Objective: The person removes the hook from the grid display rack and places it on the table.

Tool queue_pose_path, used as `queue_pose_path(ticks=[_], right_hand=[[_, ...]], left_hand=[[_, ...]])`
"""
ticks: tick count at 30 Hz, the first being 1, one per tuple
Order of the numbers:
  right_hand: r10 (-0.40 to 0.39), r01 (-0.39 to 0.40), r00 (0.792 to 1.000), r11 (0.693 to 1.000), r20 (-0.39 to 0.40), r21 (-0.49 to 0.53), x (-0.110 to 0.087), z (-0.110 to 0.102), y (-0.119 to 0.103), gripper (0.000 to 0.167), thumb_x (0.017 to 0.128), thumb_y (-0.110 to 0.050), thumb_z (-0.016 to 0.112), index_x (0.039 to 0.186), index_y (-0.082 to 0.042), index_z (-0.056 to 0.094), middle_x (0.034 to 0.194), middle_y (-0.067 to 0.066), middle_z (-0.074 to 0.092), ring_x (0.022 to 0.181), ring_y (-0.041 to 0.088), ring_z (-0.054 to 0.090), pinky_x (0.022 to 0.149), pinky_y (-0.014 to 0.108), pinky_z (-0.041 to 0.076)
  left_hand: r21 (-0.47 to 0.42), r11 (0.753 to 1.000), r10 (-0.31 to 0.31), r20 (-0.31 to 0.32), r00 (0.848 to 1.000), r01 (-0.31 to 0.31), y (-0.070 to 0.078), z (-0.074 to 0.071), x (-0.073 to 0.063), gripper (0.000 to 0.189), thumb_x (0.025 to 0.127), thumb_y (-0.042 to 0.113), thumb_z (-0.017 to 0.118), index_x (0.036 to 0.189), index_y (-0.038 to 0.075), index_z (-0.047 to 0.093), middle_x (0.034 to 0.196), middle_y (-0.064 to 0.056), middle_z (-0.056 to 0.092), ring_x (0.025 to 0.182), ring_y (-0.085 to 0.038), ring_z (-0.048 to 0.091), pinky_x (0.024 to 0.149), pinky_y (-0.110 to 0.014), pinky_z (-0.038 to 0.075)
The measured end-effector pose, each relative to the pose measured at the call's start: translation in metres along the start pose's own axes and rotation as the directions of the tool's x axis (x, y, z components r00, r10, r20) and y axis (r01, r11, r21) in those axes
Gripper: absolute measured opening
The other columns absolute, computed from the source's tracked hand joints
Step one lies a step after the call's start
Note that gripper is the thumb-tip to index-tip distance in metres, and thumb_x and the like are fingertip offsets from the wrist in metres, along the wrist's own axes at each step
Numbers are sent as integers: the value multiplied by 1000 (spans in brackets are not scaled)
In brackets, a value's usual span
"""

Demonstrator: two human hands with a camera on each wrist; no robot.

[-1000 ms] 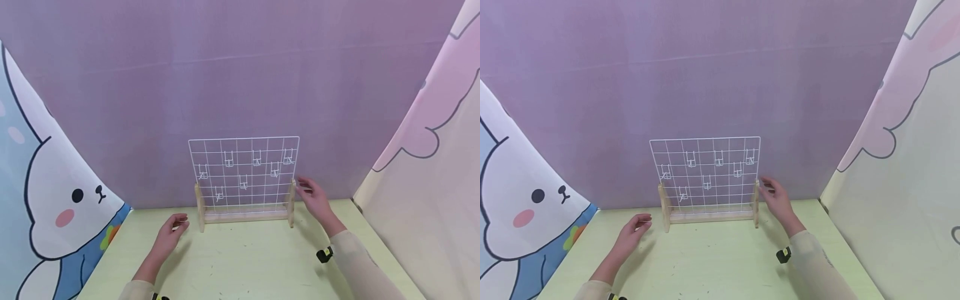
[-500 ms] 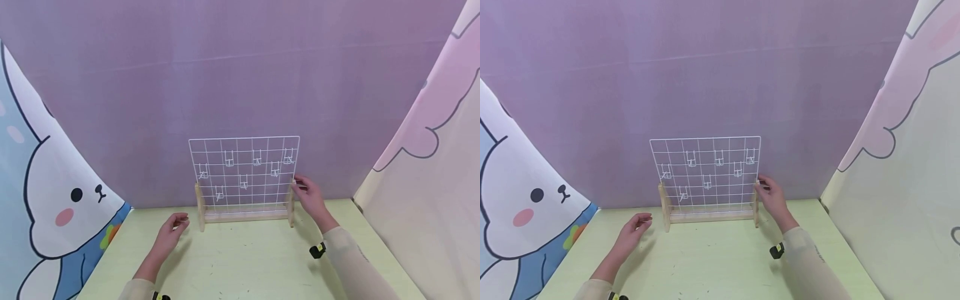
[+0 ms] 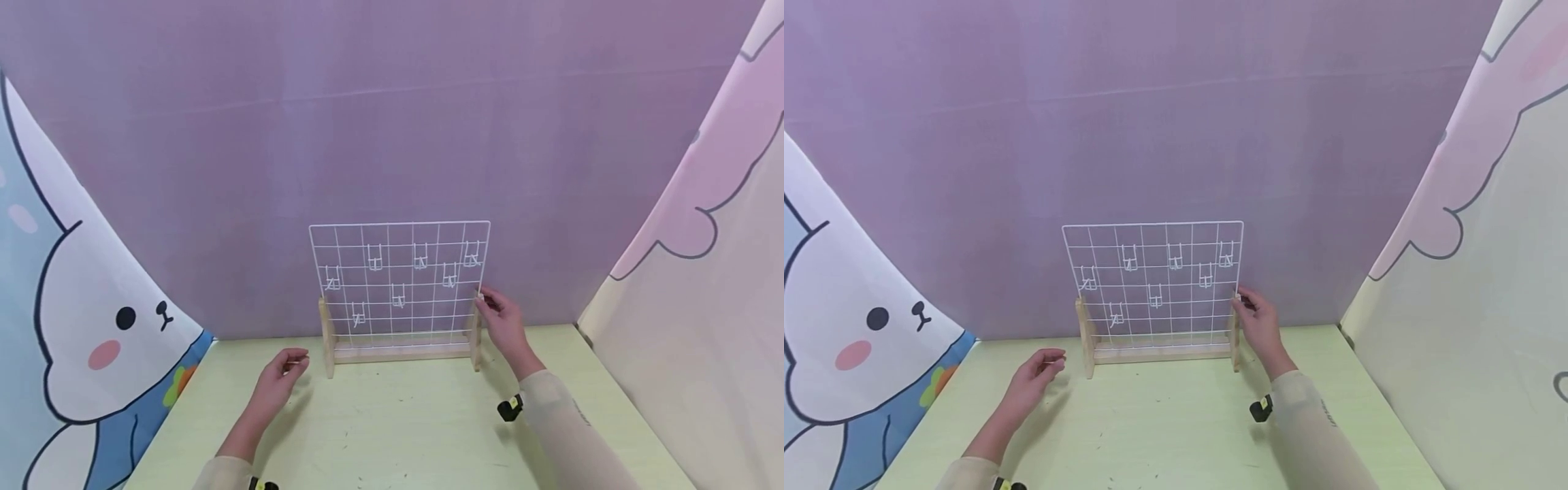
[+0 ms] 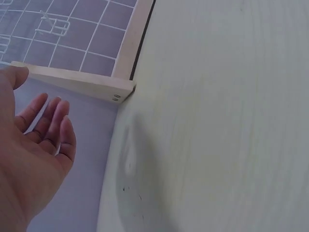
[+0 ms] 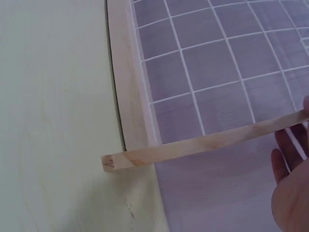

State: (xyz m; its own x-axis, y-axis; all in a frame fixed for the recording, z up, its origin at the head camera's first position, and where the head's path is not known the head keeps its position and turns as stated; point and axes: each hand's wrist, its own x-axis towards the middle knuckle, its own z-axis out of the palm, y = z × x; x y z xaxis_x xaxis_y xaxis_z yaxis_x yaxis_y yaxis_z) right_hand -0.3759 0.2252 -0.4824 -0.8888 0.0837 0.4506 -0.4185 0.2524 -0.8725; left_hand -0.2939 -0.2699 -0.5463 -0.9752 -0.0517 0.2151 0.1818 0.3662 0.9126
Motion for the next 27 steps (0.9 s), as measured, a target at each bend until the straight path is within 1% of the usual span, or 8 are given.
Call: queue_pose_path(ticks=[4, 6, 8, 11, 16, 20, 24, 27], right_hand=[[24, -22, 999, 996, -30, 83, -1, 5, -1, 32, 109, 2, 66, 138, 14, 65, 131, 40, 66, 98, 12, 66, 87, 19, 60], [15, -8, 998, 993, -61, 116, 3, 8, 13, 31, 109, 3, 65, 138, 13, 66, 133, 41, 65, 99, 14, 67, 86, 21, 61], [1, 11, 996, 991, -90, 133, 4, 11, 23, 31, 109, 2, 66, 138, 11, 67, 134, 40, 65, 102, 16, 69, 87, 23, 62], [-2, 20, 993, 989, -119, 146, 3, 16, 27, 30, 110, -2, 67, 138, 8, 69, 132, 35, 68, 105, 22, 71, 84, 24, 62], [9, 17, 990, 983, -140, 185, 1, 23, 27, 28, 111, -9, 69, 135, 5, 70, 127, 31, 68, 104, 30, 67, 82, 28, 62], [26, 6, 988, 977, -150, 213, 2, 28, 31, 28, 112, -13, 68, 134, 4, 69, 125, 30, 67, 104, 33, 63, 88, 33, 61], [42, -7, 987, 974, -152, 227, 2, 28, 34, 27, 113, -15, 66, 134, 2, 69, 126, 28, 66, 103, 30, 61, 90, 37, 60], [51, -15, 986, 975, -156, 224, 2, 27, 34, 27, 113, -17, 66, 134, -1, 70, 126, 26, 66, 102, 26, 60, 90, 38, 59]], left_hand=[[10, 999, 45, -11, 999, -45, 7, 6, 2, 25, 111, 19, 71, 133, 5, 72, 128, -13, 74, 105, -11, 64, 87, -23, 54], [11, 998, 70, -12, 998, -69, 13, 9, 3, 23, 111, 17, 71, 130, 4, 73, 124, -12, 75, 103, -10, 65, 86, -23, 54], [8, 995, 97, -11, 995, -97, 18, 13, 6, 23, 110, 15, 71, 129, 2, 73, 123, -14, 75, 103, -11, 66, 86, -22, 55], [6, 993, 115, 3, 993, -115, 26, 20, 11, 23, 110, 12, 72, 128, -1, 73, 123, -17, 74, 105, -15, 68, 87, -23, 56], [52, 990, 130, 29, 991, -131, 36, 34, 18, 23, 108, 14, 74, 128, 3, 73, 125, -12, 75, 113, -22, 69, 94, -28, 58], [66, 986, 149, 33, 988, -151, 41, 44, 24, 21, 106, 12, 76, 126, 7, 73, 125, -11, 75, 115, -25, 69, 99, -35, 58], [64, 982, 179, 16, 984, -180, 46, 53, 29, 20, 104, 8, 78, 124, 9, 73, 124, -16, 75, 112, -25, 70, 97, -35, 59], [69, 979, 194, 3, 981, -193, 49, 59, 33, 24, 103, 8, 79, 127, 6, 72, 126, -18, 75, 110, -24, 70, 94, -32, 59]])
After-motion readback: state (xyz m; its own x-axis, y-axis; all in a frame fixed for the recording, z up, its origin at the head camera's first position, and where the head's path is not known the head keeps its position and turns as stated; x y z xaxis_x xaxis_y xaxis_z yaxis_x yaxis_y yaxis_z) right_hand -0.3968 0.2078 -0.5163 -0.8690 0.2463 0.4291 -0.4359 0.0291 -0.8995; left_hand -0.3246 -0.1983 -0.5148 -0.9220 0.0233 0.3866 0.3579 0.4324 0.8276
